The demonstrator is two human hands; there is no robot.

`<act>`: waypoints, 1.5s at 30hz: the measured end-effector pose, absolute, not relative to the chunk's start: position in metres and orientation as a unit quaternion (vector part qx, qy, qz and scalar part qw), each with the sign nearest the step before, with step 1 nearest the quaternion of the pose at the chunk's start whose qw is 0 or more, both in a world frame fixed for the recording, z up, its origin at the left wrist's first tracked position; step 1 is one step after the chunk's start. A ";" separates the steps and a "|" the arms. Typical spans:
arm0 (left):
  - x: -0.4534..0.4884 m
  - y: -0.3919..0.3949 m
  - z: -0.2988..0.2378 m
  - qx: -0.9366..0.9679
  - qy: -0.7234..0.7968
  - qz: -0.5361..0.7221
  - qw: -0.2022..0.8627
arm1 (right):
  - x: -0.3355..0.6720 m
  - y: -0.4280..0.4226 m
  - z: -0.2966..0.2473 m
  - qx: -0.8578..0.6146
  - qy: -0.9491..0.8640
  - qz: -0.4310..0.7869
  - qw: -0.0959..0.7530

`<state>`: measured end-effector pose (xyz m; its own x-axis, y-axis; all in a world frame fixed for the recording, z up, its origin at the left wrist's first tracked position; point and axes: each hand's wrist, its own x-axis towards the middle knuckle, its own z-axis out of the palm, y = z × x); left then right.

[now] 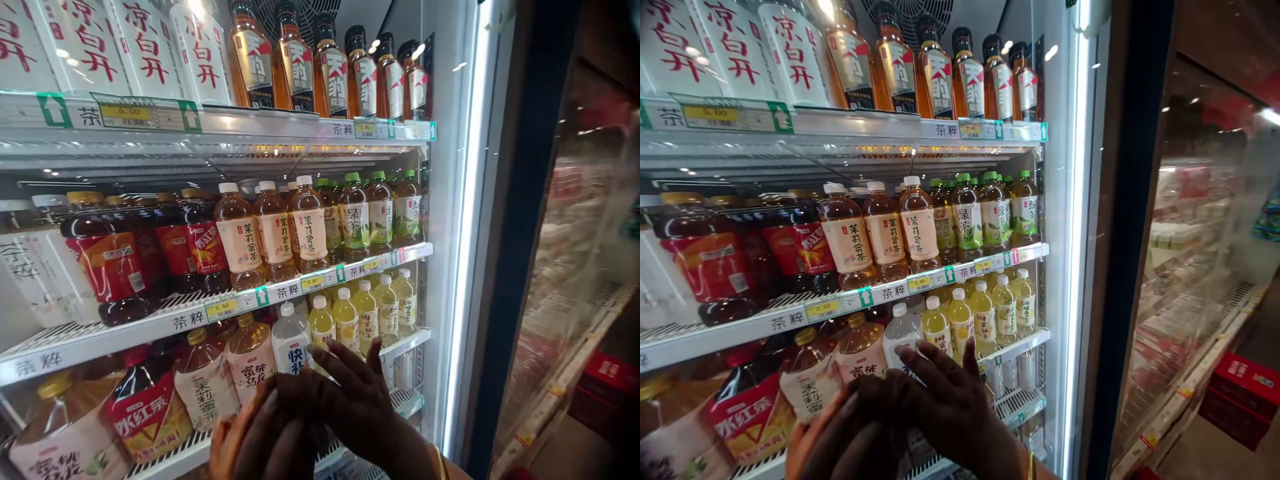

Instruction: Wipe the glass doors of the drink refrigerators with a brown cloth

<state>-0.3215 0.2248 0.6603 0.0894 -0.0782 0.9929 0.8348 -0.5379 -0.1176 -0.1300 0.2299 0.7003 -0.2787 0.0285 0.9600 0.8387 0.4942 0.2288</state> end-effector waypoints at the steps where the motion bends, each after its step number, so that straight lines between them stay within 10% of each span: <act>1: -0.320 0.225 0.665 -0.635 -0.309 -0.602 0.373 | -0.122 0.230 0.706 -0.302 -0.706 -0.392 0.507; 45: -0.170 0.220 0.707 -0.706 -0.320 -0.548 0.314 | 0.016 0.264 0.686 -0.378 -0.640 -0.334 0.579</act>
<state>-0.1699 0.2204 0.7073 0.1941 0.1074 0.9751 0.7956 -0.5987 -0.0924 0.0156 0.2637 0.6860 -0.0431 0.0975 0.9943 0.8716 0.4900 -0.0103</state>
